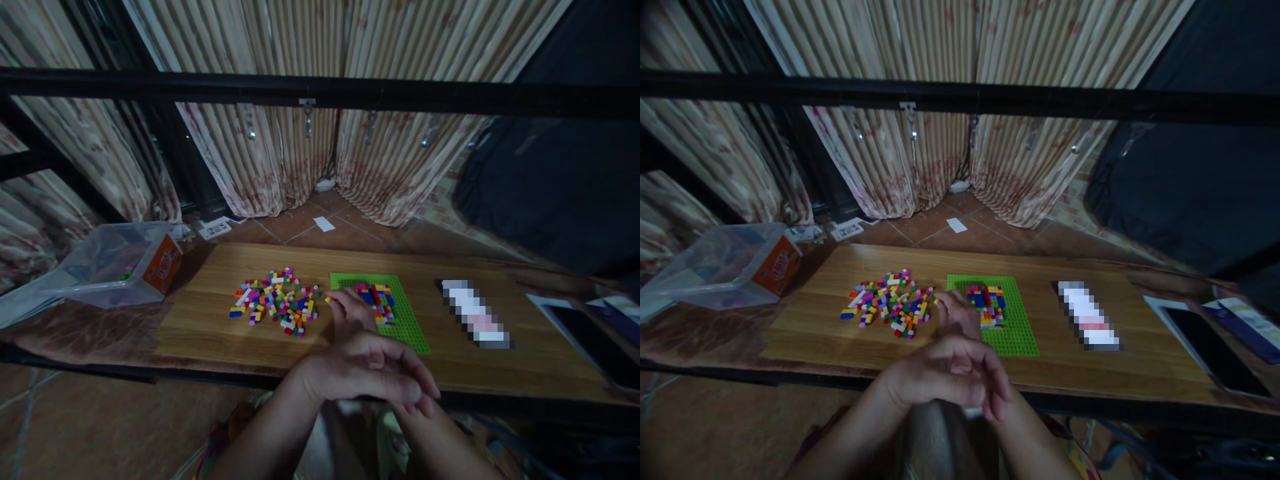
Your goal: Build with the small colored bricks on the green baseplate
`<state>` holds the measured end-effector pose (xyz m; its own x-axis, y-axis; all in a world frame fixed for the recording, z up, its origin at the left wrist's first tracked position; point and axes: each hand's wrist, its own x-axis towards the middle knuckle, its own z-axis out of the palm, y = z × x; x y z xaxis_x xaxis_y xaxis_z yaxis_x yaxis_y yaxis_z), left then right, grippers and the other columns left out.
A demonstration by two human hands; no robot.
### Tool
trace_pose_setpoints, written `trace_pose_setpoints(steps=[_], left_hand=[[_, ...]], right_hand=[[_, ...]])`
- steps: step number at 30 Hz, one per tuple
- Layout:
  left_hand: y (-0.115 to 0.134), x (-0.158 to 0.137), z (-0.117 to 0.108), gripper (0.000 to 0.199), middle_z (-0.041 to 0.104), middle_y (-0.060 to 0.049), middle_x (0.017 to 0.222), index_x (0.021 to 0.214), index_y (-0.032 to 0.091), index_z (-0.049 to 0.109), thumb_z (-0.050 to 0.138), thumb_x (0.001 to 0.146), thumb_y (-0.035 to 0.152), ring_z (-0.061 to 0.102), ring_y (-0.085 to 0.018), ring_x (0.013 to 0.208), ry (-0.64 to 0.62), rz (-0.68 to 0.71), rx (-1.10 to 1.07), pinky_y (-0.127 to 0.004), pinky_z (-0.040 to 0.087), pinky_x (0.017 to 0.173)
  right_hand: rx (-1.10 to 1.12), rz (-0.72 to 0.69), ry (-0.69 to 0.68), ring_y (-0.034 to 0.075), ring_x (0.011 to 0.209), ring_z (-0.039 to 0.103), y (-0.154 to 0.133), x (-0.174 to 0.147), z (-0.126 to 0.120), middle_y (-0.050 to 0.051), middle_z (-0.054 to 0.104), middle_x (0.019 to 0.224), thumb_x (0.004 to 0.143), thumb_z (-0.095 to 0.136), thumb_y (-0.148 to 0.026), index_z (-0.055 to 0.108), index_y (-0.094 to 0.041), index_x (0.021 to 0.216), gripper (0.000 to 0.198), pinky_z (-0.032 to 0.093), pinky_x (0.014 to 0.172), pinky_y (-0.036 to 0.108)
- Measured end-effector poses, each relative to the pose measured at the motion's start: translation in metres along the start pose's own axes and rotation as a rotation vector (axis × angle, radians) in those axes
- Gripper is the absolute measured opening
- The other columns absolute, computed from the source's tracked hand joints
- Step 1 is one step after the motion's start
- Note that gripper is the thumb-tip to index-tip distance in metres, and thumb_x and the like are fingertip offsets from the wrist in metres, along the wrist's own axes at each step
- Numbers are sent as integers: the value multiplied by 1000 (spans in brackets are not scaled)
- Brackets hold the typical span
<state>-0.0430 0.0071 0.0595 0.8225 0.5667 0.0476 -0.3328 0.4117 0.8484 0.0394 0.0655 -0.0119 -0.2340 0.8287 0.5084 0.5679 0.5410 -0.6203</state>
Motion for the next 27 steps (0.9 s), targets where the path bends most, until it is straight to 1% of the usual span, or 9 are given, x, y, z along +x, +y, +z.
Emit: trace_pose_setpoints(steps=[1, 2, 5, 8, 10, 14, 17, 20, 27], left_hand=[[3, 0, -1, 41, 64, -5, 74, 85, 11, 69, 75, 68, 47, 60, -11, 66, 68, 31, 12, -21, 47, 66], [4, 1, -3, 38, 64, -5, 72, 83, 11, 68, 75, 68, 45, 59, -11, 64, 160, 68, 17, -21, 47, 64], [-1, 8, -15, 25, 64, -3, 71, 79, 13, 66, 70, 73, 37, 57, -10, 63, 547, 157, 69, -21, 45, 63], [-13, 19, -37, 11, 64, -2, 72, 79, 14, 67, 66, 74, 24, 58, -11, 67, 1019, 184, 345, -21, 45, 65], [-21, 26, -51, 11, 66, -2, 74, 82, 15, 67, 63, 74, 21, 60, -13, 71, 1180, 181, 529, -23, 46, 69], [-28, 36, -64, 23, 70, -6, 96, 99, 17, 68, 60, 77, 21, 64, -17, 84, 1166, 140, 820, -30, 50, 81], [-27, 42, -61, 32, 66, -8, 110, 112, 17, 64, 56, 80, 19, 63, -20, 97, 1131, 80, 1027, -34, 48, 92], [-29, 47, -58, 34, 63, -10, 114, 114, 16, 63, 52, 82, 15, 57, -21, 111, 1099, 43, 1218, -35, 42, 102], [-39, 56, -57, 39, 54, -12, 127, 121, 17, 60, 51, 83, 16, 50, -24, 119, 1097, -61, 1352, -39, 40, 106]], right_hand=[[22, 8, 61, 19, 85, 62, 2, -2, -11, 5, 67, 92, 90, 46, -22, 67, -24, 105, 26, 49, 74, 32], [41, -12, 45, 19, 85, 63, 4, -4, -22, 4, 67, 92, 89, 47, -24, 67, -25, 105, 25, 50, 73, 32], [65, 56, 12, 20, 87, 63, 17, -4, -54, 6, 67, 97, 87, 50, -25, 66, -22, 106, 25, 50, 75, 33], [-33, 155, 103, 21, 84, 63, 33, 3, -72, 7, 69, 92, 88, 49, -24, 69, -21, 96, 22, 49, 78, 35], [-92, 149, 113, 22, 86, 63, 42, 9, -76, 7, 70, 91, 87, 51, -23, 70, -20, 92, 20, 48, 81, 36], [-147, 44, 15, 23, 91, 59, 52, 19, -72, 6, 71, 91, 87, 52, -20, 71, -21, 90, 20, 46, 83, 36], [-170, -9, -69, 22, 91, 57, 56, 24, -67, 6, 71, 90, 87, 51, -17, 72, -21, 91, 21, 45, 83, 35], [-186, -2, -117, 22, 90, 55, 59, 27, -63, 6, 70, 88, 87, 50, -13, 72, -21, 90, 24, 44, 82, 35], [-170, 73, -47, 21, 92, 56, 65, 27, -60, 5, 66, 89, 84, 53, -15, 73, -23, 86, 22, 43, 86, 36]])
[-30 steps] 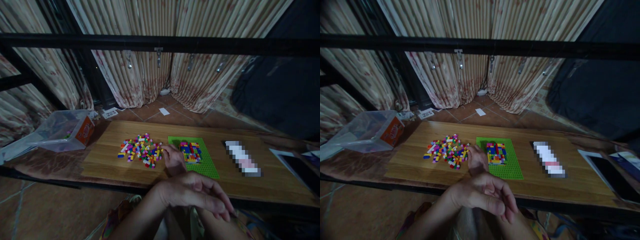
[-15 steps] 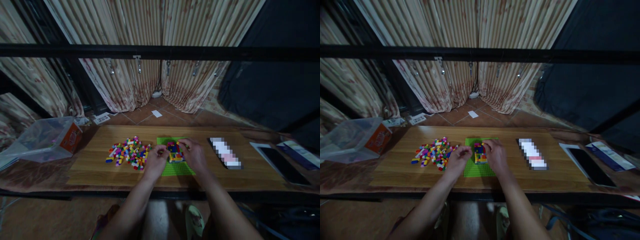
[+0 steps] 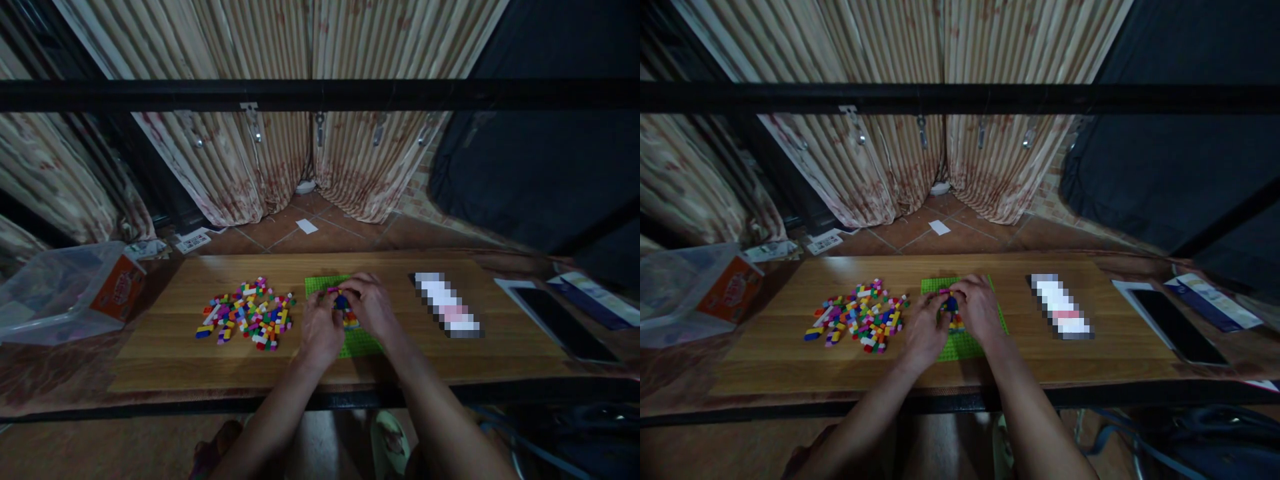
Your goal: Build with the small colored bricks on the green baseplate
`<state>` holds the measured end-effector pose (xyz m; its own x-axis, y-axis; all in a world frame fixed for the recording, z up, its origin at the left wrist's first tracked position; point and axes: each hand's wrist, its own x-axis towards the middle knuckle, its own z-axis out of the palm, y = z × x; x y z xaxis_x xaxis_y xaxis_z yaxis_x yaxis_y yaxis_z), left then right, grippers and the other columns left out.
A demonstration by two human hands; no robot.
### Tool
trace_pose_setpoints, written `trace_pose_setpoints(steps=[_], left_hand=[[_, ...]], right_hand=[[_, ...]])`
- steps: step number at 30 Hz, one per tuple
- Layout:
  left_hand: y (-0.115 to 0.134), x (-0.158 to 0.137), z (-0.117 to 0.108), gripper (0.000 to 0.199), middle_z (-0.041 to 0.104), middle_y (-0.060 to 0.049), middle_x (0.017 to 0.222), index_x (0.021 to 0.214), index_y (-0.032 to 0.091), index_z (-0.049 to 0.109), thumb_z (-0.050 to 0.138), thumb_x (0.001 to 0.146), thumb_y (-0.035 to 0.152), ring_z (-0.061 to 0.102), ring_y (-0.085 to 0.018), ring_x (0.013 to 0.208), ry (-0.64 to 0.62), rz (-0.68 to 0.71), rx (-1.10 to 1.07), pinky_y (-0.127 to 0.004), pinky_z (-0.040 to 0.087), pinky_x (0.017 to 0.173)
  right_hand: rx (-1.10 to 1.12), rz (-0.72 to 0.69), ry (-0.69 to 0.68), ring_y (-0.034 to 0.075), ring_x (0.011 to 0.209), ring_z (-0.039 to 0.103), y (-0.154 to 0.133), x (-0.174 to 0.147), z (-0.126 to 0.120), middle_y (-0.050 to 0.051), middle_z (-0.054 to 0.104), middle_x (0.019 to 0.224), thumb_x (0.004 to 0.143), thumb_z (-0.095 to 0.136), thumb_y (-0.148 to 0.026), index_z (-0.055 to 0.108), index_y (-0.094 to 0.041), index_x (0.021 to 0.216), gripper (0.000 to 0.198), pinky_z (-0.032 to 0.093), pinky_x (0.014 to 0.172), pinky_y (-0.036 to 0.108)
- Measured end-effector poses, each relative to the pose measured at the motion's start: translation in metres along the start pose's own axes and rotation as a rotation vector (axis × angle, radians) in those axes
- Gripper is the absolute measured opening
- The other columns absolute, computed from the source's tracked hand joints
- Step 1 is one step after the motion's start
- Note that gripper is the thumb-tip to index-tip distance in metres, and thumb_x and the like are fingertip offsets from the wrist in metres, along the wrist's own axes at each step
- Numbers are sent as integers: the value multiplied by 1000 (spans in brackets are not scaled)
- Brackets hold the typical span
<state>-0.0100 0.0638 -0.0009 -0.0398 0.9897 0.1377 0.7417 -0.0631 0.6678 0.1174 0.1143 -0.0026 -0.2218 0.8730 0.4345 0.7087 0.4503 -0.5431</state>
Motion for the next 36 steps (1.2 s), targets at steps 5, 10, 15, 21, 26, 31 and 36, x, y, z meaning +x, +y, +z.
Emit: trace_pose_setpoints(steps=[5, 10, 15, 21, 26, 31, 36], left_hand=[[2, -1, 0, 40, 54, -13, 126, 123, 17, 59, 50, 84, 16, 51, -23, 118, 3, -2, -14, -38, 40, 106], [2, -1, 2, 40, 52, -14, 128, 124, 15, 58, 49, 85, 17, 49, -25, 121, 12, 4, 6, -38, 40, 106], [0, -1, 5, 41, 51, -14, 129, 125, 14, 58, 47, 85, 17, 50, -24, 119, 15, 21, 18, -38, 40, 106], [-1, -2, 7, 41, 51, -13, 129, 125, 16, 57, 47, 85, 17, 50, -24, 120, 16, 17, 14, -39, 40, 106], [-1, -2, 8, 41, 52, -12, 128, 126, 17, 55, 46, 86, 17, 50, -23, 120, 20, 24, -4, -37, 41, 105], [-1, -2, 9, 42, 52, -12, 128, 126, 16, 55, 46, 85, 17, 50, -23, 121, 18, 16, -13, -37, 40, 106], [-1, -2, 10, 42, 52, -12, 128, 127, 17, 55, 45, 86, 16, 50, -22, 120, 22, 12, -33, -37, 41, 106]], right_hand=[[50, 123, 104, 21, 94, 58, 3, -1, 1, 7, 65, 95, 80, 55, -17, 72, -20, 88, 20, 44, 88, 36], [79, 222, 122, 22, 91, 60, 7, -3, 6, 8, 67, 94, 78, 58, -24, 72, -18, 90, 19, 44, 89, 39], [185, 247, 125, 21, 93, 61, 9, -4, 12, 7, 67, 96, 76, 60, -27, 71, -20, 92, 21, 46, 89, 40], [269, 287, 123, 21, 94, 62, 12, -3, 16, 7, 67, 98, 72, 61, -25, 70, -20, 91, 22, 47, 89, 39], [276, 322, 149, 21, 91, 63, 12, -3, 20, 6, 69, 96, 73, 62, -30, 71, -20, 90, 21, 48, 87, 38], [302, 402, 140, 21, 85, 65, 12, -1, 23, 8, 71, 94, 74, 62, -33, 71, -19, 91, 24, 50, 82, 38], [306, 436, 159, 20, 80, 65, 12, -1, 24, 7, 72, 89, 73, 63, -36, 72, -19, 88, 24, 51, 80, 37]])
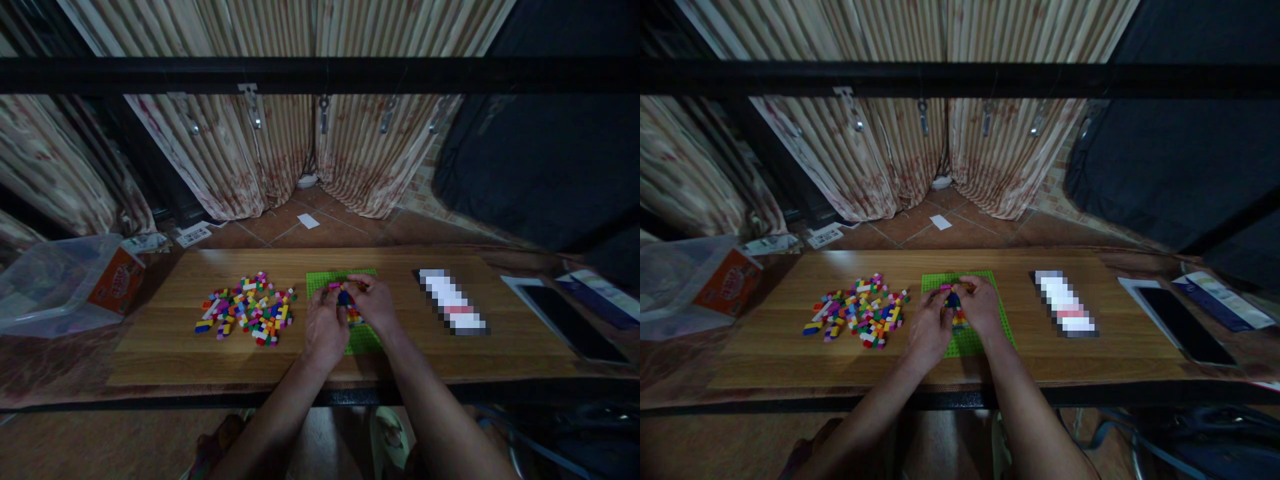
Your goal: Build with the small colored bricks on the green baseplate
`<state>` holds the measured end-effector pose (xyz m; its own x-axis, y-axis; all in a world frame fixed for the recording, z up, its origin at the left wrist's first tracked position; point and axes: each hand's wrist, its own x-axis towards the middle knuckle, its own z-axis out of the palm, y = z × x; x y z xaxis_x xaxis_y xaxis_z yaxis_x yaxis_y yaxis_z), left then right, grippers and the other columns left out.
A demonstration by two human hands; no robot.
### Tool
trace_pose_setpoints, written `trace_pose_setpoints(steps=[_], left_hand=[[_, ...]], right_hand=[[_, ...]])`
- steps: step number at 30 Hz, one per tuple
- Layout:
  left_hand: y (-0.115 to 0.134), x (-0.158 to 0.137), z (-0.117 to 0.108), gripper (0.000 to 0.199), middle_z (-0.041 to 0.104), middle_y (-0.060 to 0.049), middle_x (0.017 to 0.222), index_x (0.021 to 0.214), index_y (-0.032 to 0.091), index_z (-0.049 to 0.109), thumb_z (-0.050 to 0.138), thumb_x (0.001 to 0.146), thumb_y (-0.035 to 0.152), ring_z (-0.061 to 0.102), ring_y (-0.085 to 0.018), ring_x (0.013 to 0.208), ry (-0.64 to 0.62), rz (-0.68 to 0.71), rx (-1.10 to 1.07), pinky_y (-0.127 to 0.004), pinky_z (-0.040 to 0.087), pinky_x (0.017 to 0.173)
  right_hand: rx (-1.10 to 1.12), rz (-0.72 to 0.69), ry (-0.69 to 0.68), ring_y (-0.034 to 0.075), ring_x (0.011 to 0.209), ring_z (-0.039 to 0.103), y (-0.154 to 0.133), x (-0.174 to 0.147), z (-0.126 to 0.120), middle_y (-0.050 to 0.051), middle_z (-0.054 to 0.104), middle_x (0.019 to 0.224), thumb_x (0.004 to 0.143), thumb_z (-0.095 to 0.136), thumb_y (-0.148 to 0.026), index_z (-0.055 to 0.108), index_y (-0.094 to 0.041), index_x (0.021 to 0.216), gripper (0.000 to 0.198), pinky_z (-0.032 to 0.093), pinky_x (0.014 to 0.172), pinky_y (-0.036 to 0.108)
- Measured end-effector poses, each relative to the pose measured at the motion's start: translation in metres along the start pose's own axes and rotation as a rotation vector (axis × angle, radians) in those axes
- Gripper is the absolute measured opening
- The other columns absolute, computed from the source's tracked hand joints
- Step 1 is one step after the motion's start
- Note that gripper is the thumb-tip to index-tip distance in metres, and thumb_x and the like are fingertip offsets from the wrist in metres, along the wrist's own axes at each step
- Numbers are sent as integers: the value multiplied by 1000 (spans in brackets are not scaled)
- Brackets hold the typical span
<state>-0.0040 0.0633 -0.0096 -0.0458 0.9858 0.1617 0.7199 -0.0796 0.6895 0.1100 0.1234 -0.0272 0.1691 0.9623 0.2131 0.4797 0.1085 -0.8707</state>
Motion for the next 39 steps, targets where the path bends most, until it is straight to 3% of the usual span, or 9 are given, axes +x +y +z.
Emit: trace_pose_setpoints(steps=[5, 14, 22, 39], left_hand=[[0, -1, 1, 42, 52, -11, 127, 127, 17, 54, 44, 86, 17, 51, -22, 120, 2, 8, 26, -36, 41, 106], [1, -2, 2, 42, 50, -13, 129, 128, 14, 53, 43, 88, 18, 48, -24, 123, 1, 25, 77, -36, 38, 108], [2, -3, 2, 42, 49, -15, 130, 129, 13, 52, 41, 89, 19, 49, -25, 123, 4, 44, 114, -37, 39, 107], [-2, -3, 8, 42, 51, -15, 125, 130, 13, 51, 39, 90, 17, 51, -25, 120, 27, 95, 167, -37, 42, 104]], right_hand=[[38, 10, -3, 20, 81, 65, 1, -2, 0, 6, 72, 90, 73, 63, -37, 73, -20, 87, 25, 51, 81, 38], [178, 159, -72, 21, 81, 67, 1, 1, 0, 6, 73, 93, 71, 59, -29, 73, -19, 90, 26, 53, 77, 37], [196, 119, -70, 19, 75, 66, 6, 2, 2, 3, 73, 82, 72, 57, -28, 73, -20, 88, 24, 53, 74, 36], [10, -67, -60, 21, 88, 65, 4, -1, 3, 9, 70, 96, 80, 50, -26, 71, -19, 90, 24, 50, 87, 38]])
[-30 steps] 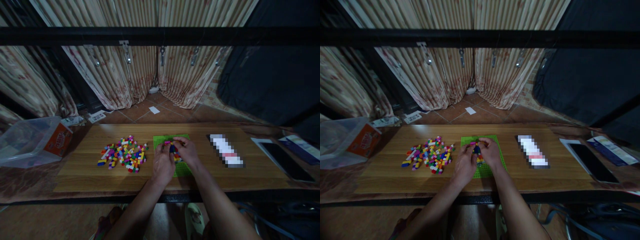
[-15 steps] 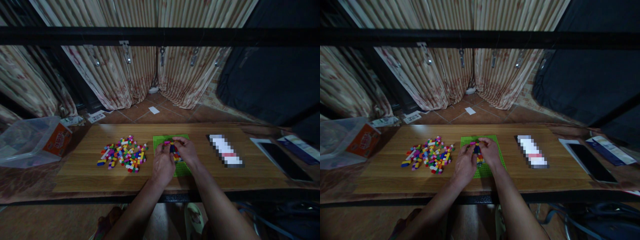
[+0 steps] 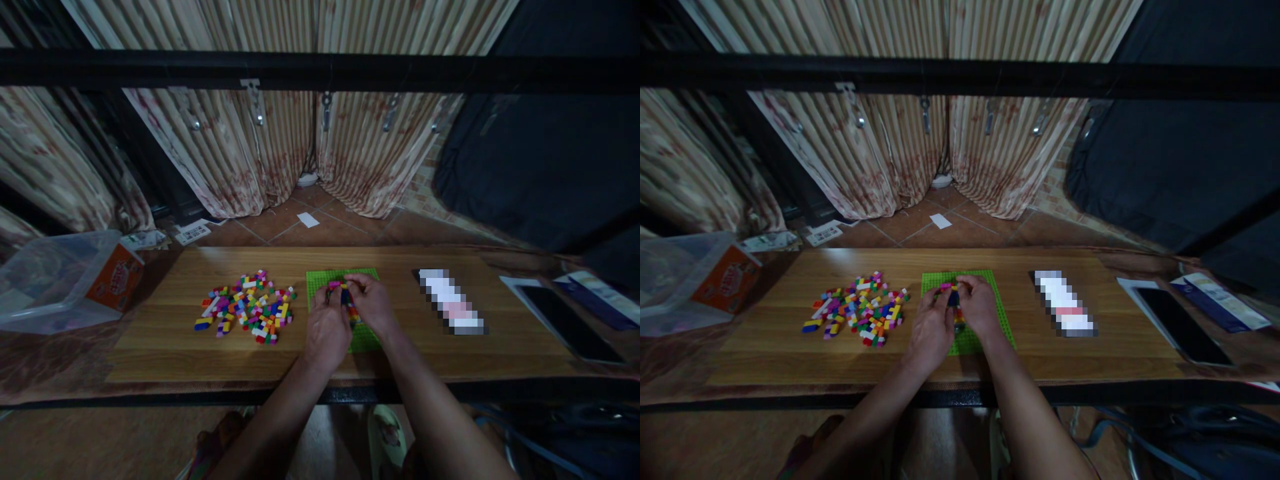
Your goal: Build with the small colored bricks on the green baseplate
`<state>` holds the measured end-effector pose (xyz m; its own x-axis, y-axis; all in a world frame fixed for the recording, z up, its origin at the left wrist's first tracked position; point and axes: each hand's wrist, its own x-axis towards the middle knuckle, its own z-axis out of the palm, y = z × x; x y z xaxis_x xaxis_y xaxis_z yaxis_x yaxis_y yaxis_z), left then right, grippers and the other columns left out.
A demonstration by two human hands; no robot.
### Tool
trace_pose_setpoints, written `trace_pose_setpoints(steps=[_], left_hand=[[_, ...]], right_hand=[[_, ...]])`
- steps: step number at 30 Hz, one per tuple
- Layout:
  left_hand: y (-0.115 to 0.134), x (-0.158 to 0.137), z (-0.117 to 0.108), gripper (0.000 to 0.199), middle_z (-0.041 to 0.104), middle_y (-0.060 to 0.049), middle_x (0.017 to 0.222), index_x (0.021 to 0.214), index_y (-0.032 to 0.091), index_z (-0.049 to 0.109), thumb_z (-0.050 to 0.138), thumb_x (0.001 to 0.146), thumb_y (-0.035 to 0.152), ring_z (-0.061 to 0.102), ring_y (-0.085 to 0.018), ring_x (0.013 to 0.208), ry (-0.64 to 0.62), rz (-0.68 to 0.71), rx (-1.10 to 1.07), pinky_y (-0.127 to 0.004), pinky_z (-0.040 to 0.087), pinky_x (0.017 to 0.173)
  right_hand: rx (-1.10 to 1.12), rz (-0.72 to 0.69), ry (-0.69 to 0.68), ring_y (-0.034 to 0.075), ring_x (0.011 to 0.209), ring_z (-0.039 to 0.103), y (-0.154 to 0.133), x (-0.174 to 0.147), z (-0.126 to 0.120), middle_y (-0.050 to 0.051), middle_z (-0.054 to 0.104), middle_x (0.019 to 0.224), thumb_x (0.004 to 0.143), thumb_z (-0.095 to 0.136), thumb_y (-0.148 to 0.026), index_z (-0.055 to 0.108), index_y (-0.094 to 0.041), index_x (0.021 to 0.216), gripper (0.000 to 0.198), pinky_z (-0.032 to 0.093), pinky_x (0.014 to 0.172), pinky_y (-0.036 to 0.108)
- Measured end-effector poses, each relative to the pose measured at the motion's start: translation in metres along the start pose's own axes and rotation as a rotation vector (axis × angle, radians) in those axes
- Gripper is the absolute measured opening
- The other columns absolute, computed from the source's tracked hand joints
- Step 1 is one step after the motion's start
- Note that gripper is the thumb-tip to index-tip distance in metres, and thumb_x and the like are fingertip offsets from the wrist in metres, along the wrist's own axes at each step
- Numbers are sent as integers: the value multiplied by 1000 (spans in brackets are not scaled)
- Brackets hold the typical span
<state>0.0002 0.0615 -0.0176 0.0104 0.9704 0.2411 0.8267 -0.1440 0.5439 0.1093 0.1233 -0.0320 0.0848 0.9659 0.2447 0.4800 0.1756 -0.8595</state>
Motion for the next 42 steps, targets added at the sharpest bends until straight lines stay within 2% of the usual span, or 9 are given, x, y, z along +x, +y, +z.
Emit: trace_pose_setpoints(steps=[14, 28, 42], left_hand=[[0, -1, 4, 46, 49, -15, 128, 135, 13, 46, 39, 89, 17, 49, -27, 121, -14, -15, 40, -39, 42, 103], [0, -2, 3, 43, 49, -17, 126, 130, 10, 49, 38, 89, 13, 50, -26, 118, 7, 10, 22, -39, 43, 102], [3, -3, 1, 44, 50, -16, 125, 132, 12, 48, 38, 89, 15, 48, -25, 120, 0, 15, 31, -38, 40, 104]], right_hand=[[-71, -35, 0, 19, 85, 65, -6, -2, 0, 8, 69, 94, 82, 48, -22, 71, -19, 90, 25, 50, 83, 35], [-68, -27, -48, 21, 96, 60, -4, -3, 2, 8, 64, 101, 79, 51, -26, 70, -20, 94, 25, 45, 94, 40], [-28, -14, -52, 20, 94, 61, 0, -2, 0, 7, 66, 100, 77, 51, -25, 71, -20, 92, 26, 47, 92, 38]])
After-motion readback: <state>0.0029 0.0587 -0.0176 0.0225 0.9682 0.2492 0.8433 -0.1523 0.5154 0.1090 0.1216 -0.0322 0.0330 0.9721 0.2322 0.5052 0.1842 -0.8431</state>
